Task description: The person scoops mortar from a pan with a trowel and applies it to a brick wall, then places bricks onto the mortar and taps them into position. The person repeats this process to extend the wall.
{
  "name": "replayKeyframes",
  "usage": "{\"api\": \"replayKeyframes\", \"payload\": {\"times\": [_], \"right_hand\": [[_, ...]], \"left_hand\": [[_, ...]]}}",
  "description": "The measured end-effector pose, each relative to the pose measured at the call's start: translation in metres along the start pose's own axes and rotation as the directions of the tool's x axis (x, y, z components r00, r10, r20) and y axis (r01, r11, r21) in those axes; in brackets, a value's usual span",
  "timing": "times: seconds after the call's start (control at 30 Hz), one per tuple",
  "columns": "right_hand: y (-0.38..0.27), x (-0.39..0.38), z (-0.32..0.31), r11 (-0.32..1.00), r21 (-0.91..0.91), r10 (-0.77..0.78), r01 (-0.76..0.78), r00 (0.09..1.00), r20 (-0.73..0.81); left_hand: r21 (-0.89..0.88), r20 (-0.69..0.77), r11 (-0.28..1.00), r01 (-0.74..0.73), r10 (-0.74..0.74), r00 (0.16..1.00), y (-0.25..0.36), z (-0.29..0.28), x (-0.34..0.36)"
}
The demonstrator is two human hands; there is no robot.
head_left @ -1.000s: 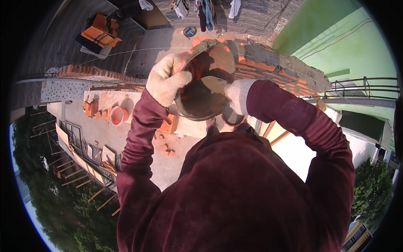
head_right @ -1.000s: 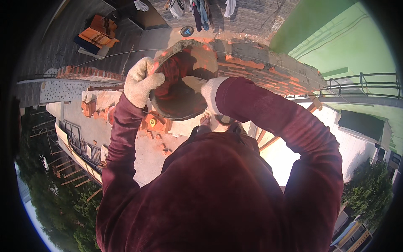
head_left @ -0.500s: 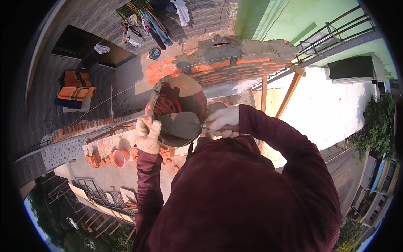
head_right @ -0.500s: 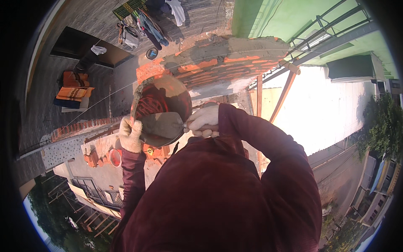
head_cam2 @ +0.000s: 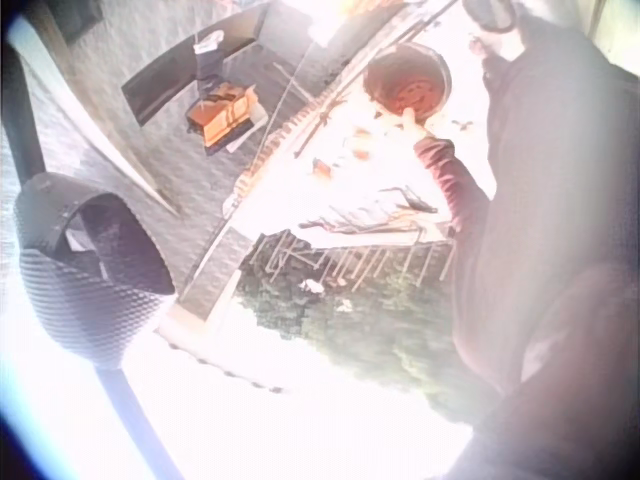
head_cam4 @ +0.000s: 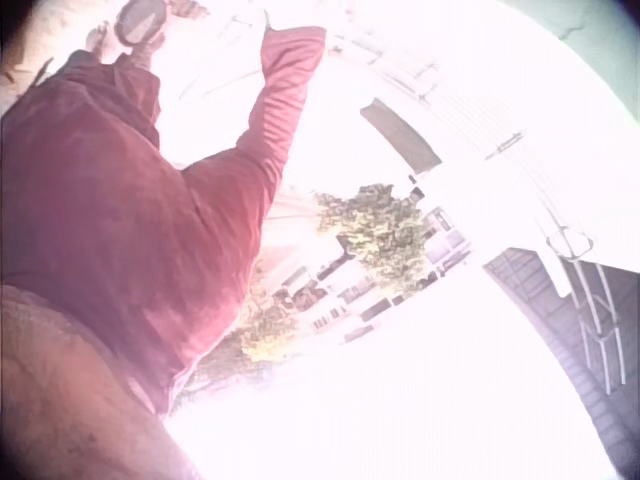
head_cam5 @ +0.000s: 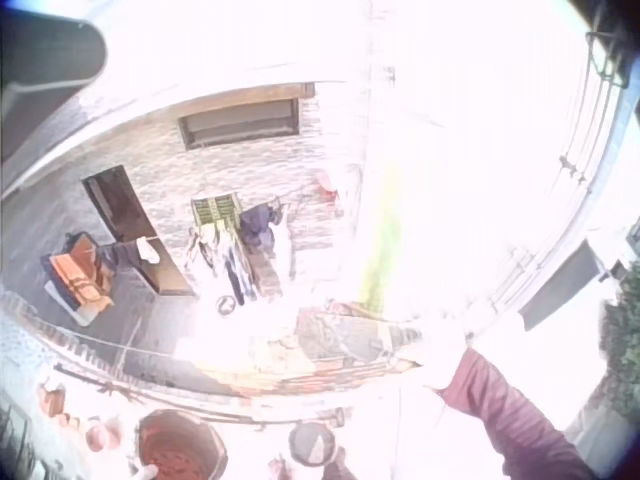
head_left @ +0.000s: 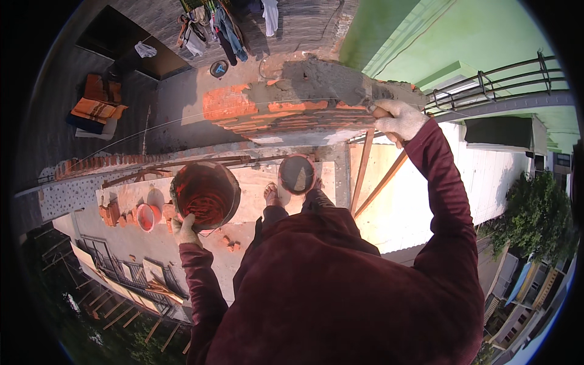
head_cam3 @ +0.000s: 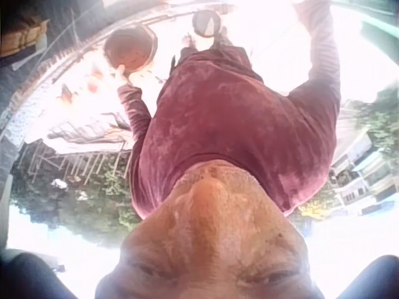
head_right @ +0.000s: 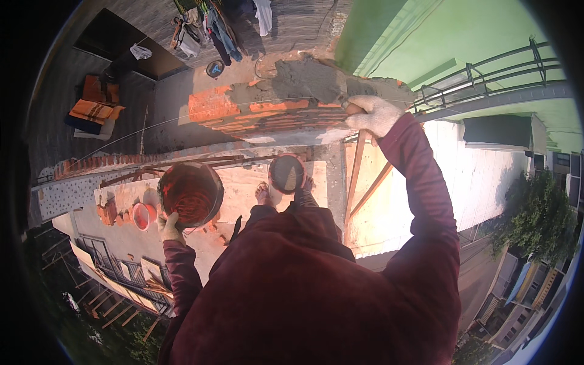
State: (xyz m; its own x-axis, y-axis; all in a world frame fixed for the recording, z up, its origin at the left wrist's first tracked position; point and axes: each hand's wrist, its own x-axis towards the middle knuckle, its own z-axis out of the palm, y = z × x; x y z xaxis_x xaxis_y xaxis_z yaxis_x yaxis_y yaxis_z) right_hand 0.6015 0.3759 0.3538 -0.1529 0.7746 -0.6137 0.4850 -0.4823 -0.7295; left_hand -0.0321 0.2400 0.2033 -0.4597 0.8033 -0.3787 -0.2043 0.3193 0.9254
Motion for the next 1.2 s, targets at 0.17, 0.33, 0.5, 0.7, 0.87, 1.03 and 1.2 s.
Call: {"api": "replayKeyframes", "payload": {"times": [0.17, 0.33, 0.5, 0.7, 0.87, 1.03, 1.2], "right_hand": [[0.037, 0.041, -0.003, 0.691, -0.719, -0.3, 0.071, 0.934, -0.196], [0.043, 0.026, 0.02, 0.705, -0.699, -0.477, 0.114, 0.807, -0.349], [0.013, -0.014, 0.066, 0.95, -0.261, -0.238, 0.173, 0.94, -0.242], [0.002, 0.028, 0.166, 0.966, -0.258, 0.044, 0.025, 0.965, 0.26], [0.086, 0.081, 0.245, 0.962, -0.067, 0.273, -0.265, 0.922, 0.273], [0.197, 0.16, 0.287, 0.868, -0.057, 0.493, -0.493, 0.843, 0.217], [0.261, 0.236, 0.346, 0.809, -0.311, 0.543, -0.498, 0.837, 0.071]], "left_hand": [[-0.07, -0.313, 0.99, 0.126, -0.142, 0.939, -0.06, -0.078, -0.025], [-0.234, -0.612, 0.886, 0.4, -0.454, 0.647, -0.125, -0.174, -0.106], [-0.288, -0.781, 0.875, 0.39, -0.45, 0.433, -0.146, -0.181, -0.141], [-0.408, -0.779, 0.856, 0.316, -0.508, 0.368, -0.243, -0.261, -0.115], [-0.719, -0.535, 0.69, 0.089, -0.63, 0.562, -0.293, -0.249, 0.008], [-0.726, -0.344, 0.681, 0.099, -0.484, 0.805, -0.343, -0.225, 0.182], [-0.712, -0.45, 0.702, -0.017, -0.437, 0.779, -0.418, -0.219, 0.338]]}}
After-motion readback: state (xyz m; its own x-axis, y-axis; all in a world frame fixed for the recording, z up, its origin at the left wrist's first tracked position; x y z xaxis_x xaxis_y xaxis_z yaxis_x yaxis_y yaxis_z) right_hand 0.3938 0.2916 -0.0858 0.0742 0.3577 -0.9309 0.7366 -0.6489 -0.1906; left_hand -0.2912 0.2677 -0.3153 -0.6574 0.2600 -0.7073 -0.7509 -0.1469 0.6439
